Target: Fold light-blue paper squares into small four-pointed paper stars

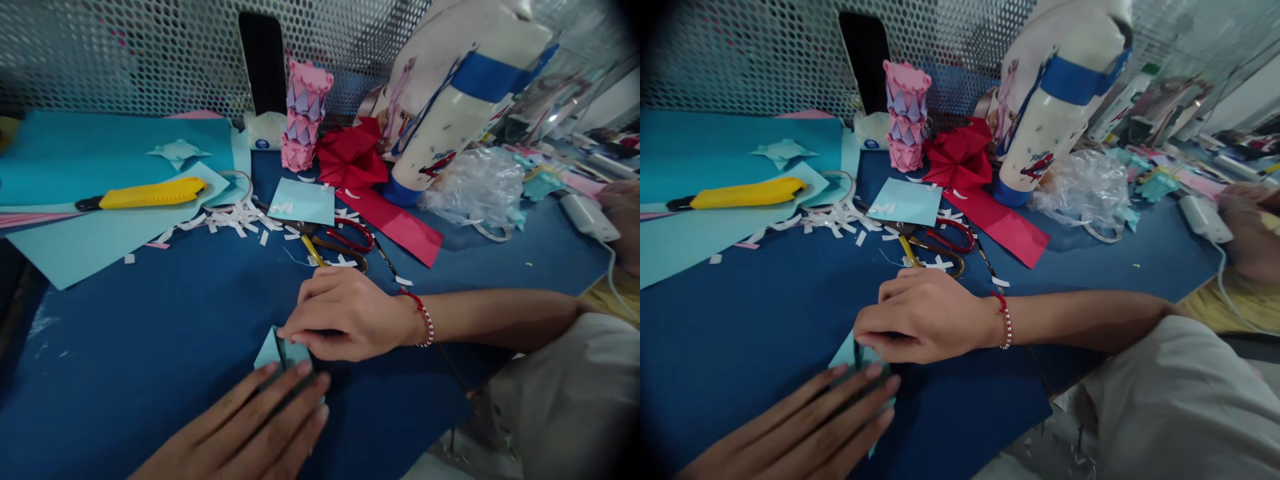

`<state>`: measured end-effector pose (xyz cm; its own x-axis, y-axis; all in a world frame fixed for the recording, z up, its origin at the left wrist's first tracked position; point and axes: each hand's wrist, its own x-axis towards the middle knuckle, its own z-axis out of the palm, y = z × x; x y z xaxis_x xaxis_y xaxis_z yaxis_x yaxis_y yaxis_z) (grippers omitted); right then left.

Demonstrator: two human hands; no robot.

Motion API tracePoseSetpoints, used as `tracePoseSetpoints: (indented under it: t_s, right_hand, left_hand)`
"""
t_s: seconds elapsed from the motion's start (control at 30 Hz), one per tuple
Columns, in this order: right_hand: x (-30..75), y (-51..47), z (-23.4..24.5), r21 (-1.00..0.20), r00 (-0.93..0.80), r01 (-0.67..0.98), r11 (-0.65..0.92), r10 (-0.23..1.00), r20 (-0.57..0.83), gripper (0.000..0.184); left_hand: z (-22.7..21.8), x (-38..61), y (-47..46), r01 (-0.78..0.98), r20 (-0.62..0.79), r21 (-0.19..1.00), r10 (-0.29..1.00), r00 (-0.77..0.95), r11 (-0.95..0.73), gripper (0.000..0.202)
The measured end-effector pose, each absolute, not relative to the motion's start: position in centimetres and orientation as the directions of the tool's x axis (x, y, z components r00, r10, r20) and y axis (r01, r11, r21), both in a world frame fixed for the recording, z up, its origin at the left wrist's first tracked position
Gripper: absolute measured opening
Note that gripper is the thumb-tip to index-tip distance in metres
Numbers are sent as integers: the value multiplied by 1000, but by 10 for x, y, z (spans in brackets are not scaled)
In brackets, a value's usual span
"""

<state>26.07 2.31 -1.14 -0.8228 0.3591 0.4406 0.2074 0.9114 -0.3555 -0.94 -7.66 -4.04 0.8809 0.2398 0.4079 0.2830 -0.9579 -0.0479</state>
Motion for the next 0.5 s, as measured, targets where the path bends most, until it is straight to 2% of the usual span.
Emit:
tracePoseSetpoints:
  t_s: [0.2,0.33,0.5]
  right_hand:
    - [260,22,-10,-373,-751,153,915,353,557,33]
    - [260,21,-9,-415,-760,156,896,377,530,29]
    - [262,20,-11,-378,-795,167,911,351,495,26]
  left_hand:
    - [-52,-6,-80,405,449,-22,353,821,-914,50]
    - [-54,-7,-81,402,419,-8,362,833,-916,47]
    - [-55,-8,-81,390,422,-16,348,838,-921,46]
